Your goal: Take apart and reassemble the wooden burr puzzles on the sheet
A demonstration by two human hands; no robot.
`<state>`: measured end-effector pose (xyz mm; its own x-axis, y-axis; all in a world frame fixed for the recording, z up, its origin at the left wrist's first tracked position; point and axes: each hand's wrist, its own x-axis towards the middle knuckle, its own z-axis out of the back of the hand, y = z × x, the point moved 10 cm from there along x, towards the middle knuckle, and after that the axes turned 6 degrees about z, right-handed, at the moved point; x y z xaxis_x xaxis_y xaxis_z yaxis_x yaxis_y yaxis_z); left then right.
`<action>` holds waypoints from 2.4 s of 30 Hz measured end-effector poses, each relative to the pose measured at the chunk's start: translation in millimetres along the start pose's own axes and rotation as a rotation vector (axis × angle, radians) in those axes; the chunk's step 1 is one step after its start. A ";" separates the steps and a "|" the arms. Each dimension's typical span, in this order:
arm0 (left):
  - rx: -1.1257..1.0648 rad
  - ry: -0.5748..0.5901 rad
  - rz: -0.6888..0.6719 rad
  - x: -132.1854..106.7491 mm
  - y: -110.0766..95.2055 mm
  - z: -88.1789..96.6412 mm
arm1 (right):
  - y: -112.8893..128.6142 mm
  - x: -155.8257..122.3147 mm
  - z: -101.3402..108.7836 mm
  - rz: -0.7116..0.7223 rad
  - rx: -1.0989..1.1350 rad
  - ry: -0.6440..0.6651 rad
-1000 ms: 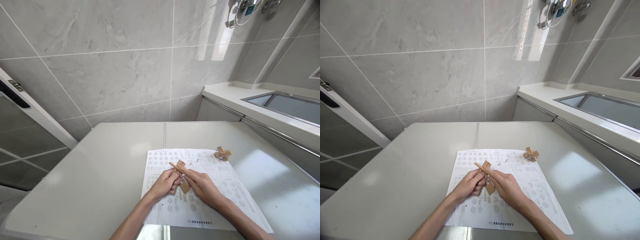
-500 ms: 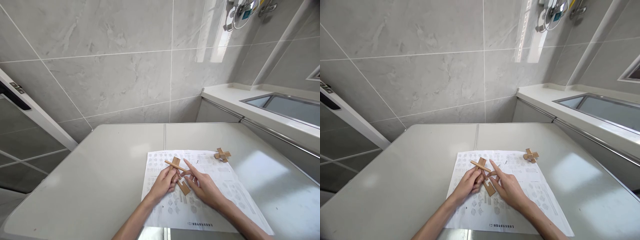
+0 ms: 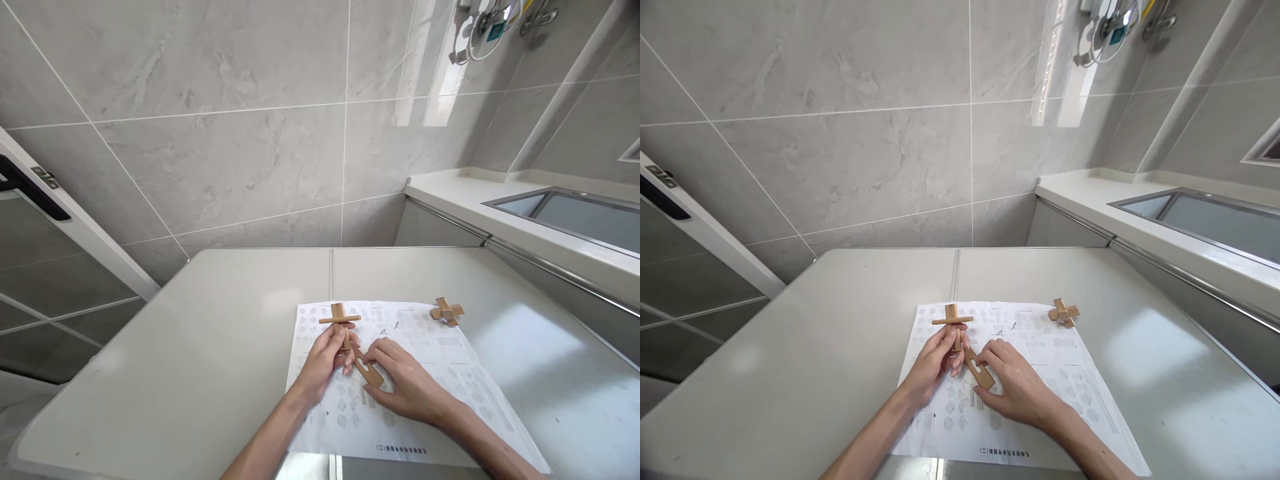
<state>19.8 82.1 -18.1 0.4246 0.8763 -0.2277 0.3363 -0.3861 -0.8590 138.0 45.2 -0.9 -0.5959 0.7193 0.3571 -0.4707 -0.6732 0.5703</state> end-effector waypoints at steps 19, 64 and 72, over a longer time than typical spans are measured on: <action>-0.237 -0.022 0.054 4.4 6.8 10.5 | -22.5 -3.1 1.3 -0.115 0.135 0.037; -0.097 0.196 0.226 -4.1 23.6 -19.6 | -13.5 2.7 3.6 -0.256 1.127 -0.021; -0.007 0.231 0.244 -6.2 21.9 -26.7 | -14.0 5.4 3.7 -0.218 1.057 -0.039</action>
<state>46.9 60.6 -23.3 0.6720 0.6700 -0.3155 0.2070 -0.5790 -0.7886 143.8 59.1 -4.3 -0.5373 0.8231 0.1836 0.2472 -0.0545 0.9674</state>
